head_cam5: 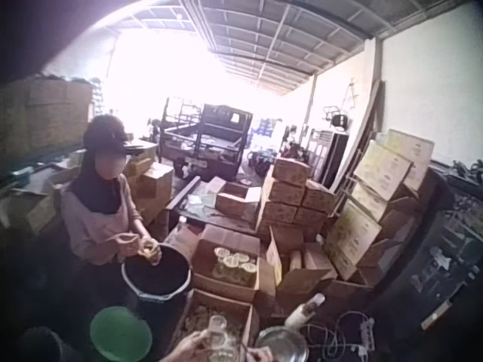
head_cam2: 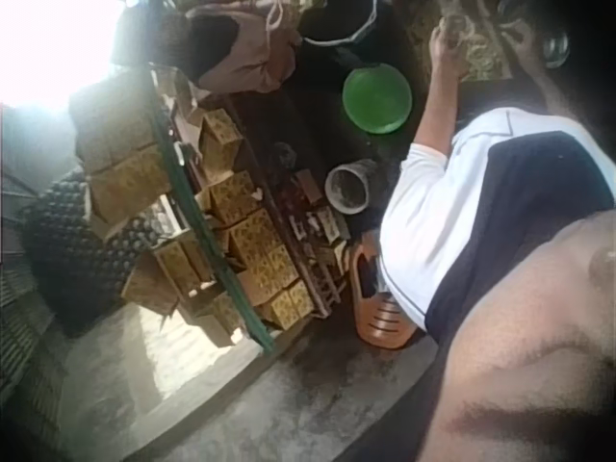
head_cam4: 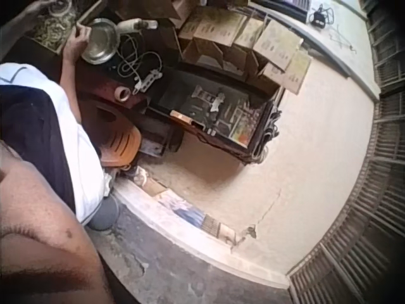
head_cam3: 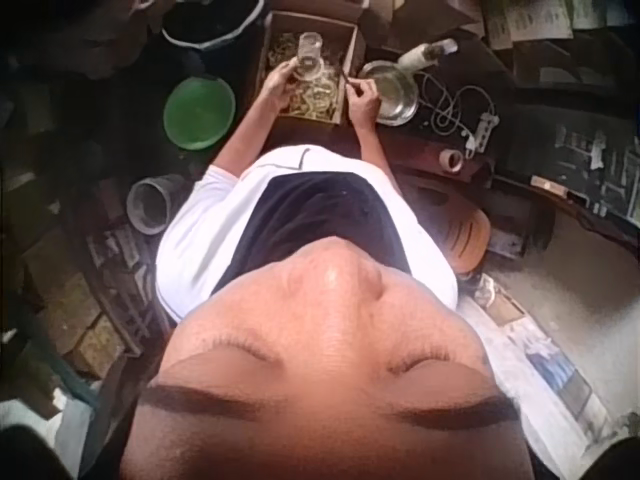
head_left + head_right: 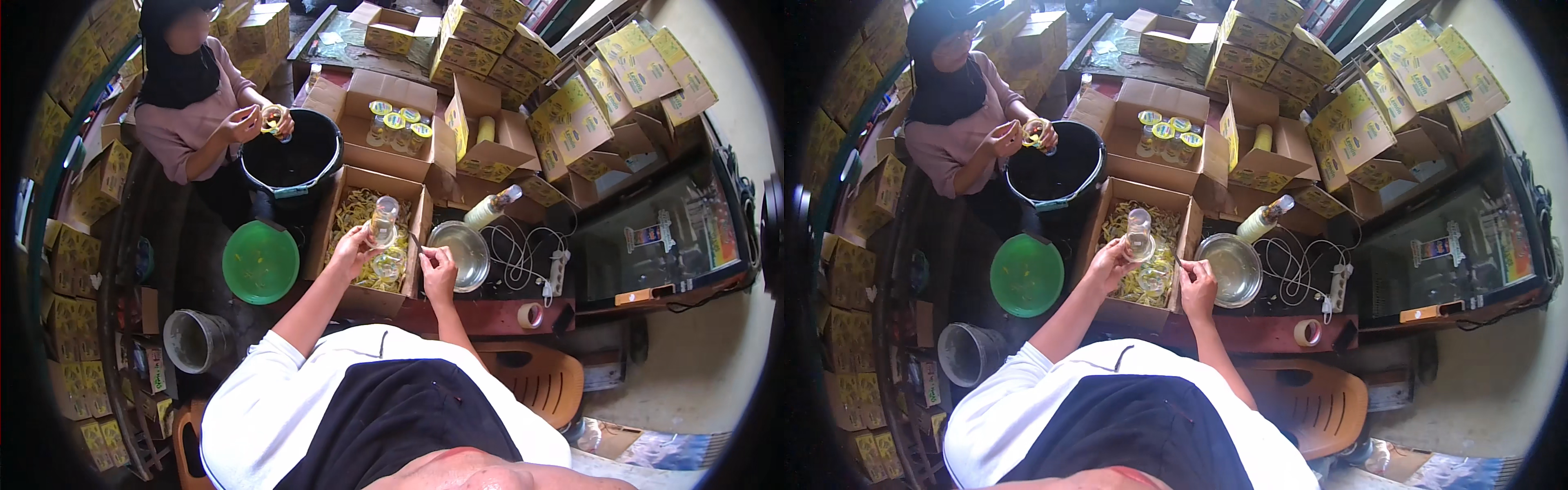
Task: The person takes plastic cups containing a yellow product, dips the rims into a bowl of liquid, and applies transparent seals to the tops.
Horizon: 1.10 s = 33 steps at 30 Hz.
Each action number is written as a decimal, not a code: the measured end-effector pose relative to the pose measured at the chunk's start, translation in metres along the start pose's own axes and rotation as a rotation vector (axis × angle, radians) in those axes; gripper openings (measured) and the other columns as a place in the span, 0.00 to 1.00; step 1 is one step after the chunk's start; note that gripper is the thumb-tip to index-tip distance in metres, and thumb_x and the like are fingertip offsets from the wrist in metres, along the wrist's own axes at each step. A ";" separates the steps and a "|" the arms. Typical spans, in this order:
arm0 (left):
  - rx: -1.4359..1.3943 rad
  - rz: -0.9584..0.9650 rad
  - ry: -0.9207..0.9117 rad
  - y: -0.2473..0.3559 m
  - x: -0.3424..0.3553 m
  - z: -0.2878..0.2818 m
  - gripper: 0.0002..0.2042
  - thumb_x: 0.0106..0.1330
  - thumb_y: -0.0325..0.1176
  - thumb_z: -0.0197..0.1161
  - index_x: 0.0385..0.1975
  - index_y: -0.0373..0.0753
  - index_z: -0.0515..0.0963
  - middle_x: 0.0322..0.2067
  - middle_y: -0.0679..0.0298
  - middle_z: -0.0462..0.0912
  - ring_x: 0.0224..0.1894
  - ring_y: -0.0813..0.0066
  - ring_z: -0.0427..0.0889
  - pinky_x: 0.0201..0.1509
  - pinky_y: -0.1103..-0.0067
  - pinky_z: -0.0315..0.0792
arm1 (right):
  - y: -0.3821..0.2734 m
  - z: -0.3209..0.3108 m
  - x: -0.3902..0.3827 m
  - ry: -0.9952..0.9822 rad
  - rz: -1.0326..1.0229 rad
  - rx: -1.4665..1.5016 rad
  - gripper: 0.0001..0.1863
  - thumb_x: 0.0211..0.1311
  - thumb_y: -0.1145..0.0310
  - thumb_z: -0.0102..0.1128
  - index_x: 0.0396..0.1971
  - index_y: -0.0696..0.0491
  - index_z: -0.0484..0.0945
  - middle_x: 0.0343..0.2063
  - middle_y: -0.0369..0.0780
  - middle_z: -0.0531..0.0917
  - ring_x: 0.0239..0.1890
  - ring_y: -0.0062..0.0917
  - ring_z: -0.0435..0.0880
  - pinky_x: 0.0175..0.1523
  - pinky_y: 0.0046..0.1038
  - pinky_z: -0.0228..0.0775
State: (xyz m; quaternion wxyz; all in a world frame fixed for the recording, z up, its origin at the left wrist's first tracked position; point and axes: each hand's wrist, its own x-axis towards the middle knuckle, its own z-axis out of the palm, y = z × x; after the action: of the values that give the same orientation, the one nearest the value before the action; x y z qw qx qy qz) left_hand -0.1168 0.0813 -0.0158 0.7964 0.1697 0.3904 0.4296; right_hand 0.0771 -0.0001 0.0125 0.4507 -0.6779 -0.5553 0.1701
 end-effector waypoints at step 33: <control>0.134 0.077 0.395 -0.100 -0.008 0.033 0.10 0.70 0.35 0.41 0.29 0.44 0.68 0.22 0.67 0.70 0.24 0.73 0.74 0.26 0.74 0.74 | 0.039 -0.035 -0.024 -0.235 -0.524 -0.319 0.06 0.54 0.70 0.62 0.30 0.56 0.79 0.30 0.43 0.75 0.38 0.36 0.78 0.44 0.37 0.72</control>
State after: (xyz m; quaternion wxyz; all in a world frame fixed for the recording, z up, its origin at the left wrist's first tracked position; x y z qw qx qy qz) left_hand -0.0386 0.0195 -0.0516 0.6742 0.1495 0.5600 0.4577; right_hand 0.1182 -0.0362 -0.0062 0.3000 -0.5497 -0.7788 0.0364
